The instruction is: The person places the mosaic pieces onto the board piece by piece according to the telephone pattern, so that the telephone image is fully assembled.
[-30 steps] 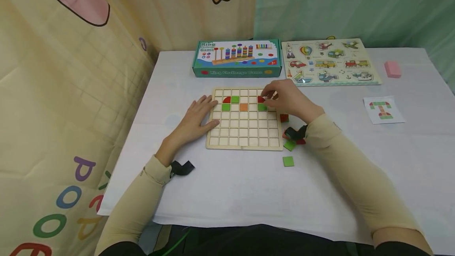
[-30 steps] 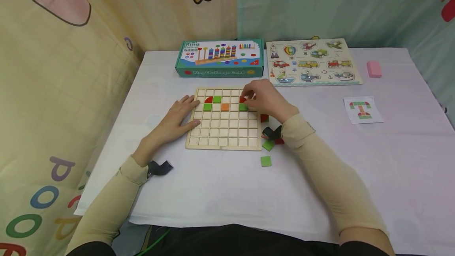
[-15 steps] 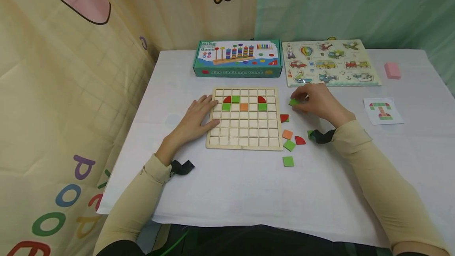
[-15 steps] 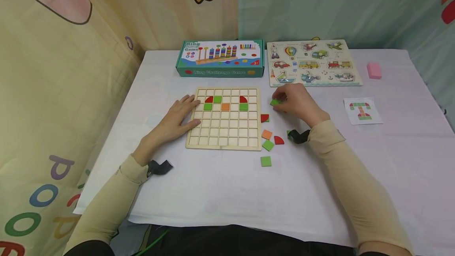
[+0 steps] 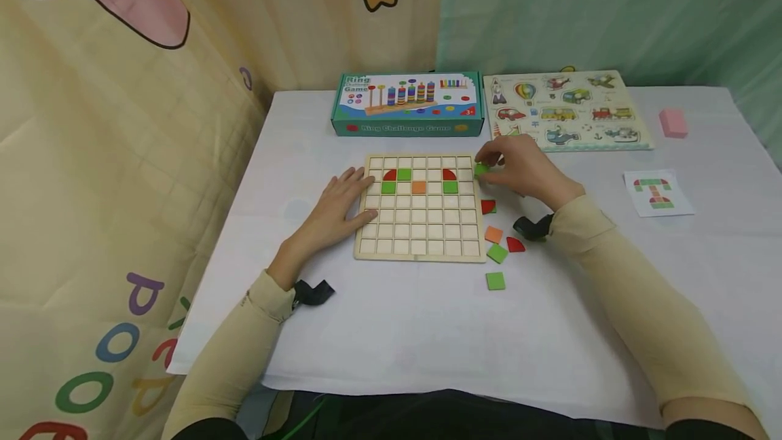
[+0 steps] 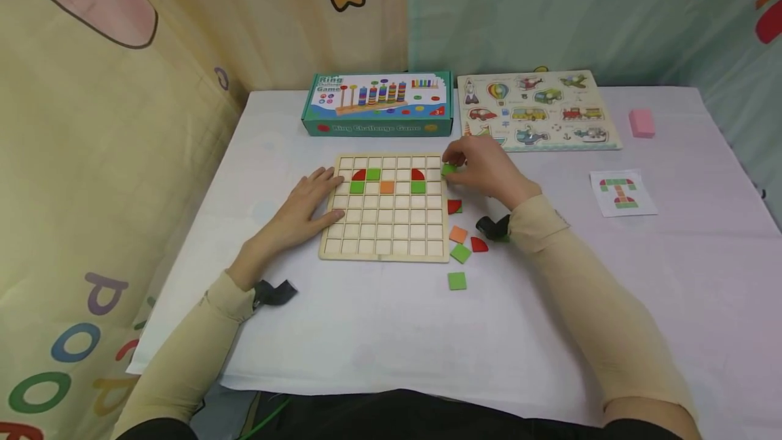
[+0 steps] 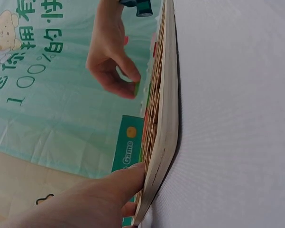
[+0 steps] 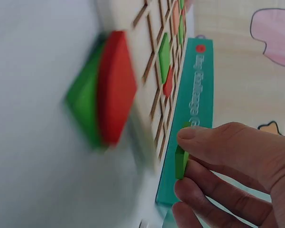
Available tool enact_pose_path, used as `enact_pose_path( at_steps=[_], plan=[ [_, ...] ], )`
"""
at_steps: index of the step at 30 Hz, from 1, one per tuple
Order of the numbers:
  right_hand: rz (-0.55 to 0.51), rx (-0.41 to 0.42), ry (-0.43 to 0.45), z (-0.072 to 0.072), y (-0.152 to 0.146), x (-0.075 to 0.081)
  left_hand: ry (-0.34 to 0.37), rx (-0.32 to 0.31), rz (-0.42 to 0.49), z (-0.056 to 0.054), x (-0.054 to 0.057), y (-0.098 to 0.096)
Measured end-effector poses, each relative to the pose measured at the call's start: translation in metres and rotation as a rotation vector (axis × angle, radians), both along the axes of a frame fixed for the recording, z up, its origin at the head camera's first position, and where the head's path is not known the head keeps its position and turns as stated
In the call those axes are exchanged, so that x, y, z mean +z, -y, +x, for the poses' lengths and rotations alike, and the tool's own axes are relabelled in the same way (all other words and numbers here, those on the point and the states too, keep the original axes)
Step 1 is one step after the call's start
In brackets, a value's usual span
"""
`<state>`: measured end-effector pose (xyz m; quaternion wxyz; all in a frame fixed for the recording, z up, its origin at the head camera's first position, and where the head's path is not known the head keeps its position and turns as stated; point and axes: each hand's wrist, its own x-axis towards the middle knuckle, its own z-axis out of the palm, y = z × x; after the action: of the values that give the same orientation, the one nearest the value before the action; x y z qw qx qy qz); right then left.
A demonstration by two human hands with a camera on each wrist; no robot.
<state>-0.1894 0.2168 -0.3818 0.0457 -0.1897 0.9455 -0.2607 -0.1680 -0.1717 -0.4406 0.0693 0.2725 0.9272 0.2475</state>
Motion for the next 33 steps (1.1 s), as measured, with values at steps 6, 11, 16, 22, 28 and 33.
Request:
enact_pose_path(
  at_steps=[6, 11, 16, 22, 28, 33],
  plan=[
    [-0.024, 0.076, -0.02, -0.017, 0.039, 0.003, -0.016, -0.005, -0.004, 0.0, 0.001, -0.001],
    [-0.006, 0.121, -0.01, -0.024, 0.062, -0.001, -0.011, -0.001, -0.006, 0.0, 0.001, -0.001],
    [0.006, 0.122, -0.004, -0.026, 0.071, -0.006, -0.005, -0.007, -0.005, 0.001, 0.0, -0.001],
    [-0.008, 0.127, -0.009, -0.026, 0.076, -0.009, -0.017, -0.003, -0.014, 0.0, 0.001, 0.001],
    [0.021, 0.135, -0.016, -0.024, 0.075, -0.012, -0.007, -0.001, -0.001, 0.0, -0.001, 0.002],
    [0.002, 0.099, 0.029, -0.013, 0.061, -0.008, 0.001, -0.001, 0.003, 0.002, -0.001, 0.002]
  ],
)
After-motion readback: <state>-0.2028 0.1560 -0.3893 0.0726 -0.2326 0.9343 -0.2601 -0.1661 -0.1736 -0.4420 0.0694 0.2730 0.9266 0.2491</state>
